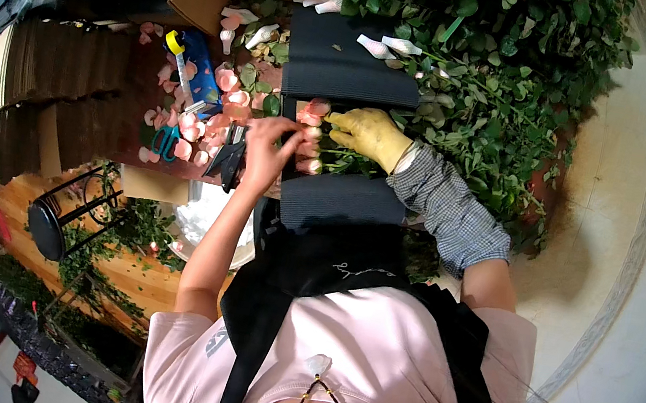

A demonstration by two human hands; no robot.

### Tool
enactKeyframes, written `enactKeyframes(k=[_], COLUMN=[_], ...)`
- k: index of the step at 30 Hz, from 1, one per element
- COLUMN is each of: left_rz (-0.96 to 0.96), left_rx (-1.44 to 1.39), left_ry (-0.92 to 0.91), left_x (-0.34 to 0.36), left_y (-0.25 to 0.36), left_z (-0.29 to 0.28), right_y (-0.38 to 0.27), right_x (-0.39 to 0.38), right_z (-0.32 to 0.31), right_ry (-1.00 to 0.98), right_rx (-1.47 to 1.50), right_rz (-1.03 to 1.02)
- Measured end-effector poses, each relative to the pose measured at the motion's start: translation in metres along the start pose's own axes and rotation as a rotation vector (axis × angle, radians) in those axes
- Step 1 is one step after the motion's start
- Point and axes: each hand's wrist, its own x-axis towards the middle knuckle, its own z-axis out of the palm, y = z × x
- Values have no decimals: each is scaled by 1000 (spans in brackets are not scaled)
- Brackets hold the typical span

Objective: The person arranges artificial pink flowers into a black foam block. They pick up individual flower stems from a pile, insert them into the foam, and adjust their positions. The person also uses a stapler to secure the arrangement and places the finished block into a cardboard box.

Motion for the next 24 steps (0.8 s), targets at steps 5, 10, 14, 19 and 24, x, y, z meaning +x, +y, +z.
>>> enactKeyframes(k=[5,10,14,19,24], left_rz=[-185,-304,-263,-245,-274], left_rx=[116,-59,19,55,-60], left_ry=[162,175,137,114,114], left_x=[7,5,4,3,3], left_y=[-25,-32,-17,-13,-19], left_z=[59,71,56,50,50], right_y=[-11,-40,-30,-28,-32], right_x=[-1,-5,-2,7,11], right_z=[0,-36,-11,-2,3], right_ry=[-69,179,271,115,76], right_rx=[-166,129,200,21,-150], right_rz=[17,183,179,169,110])
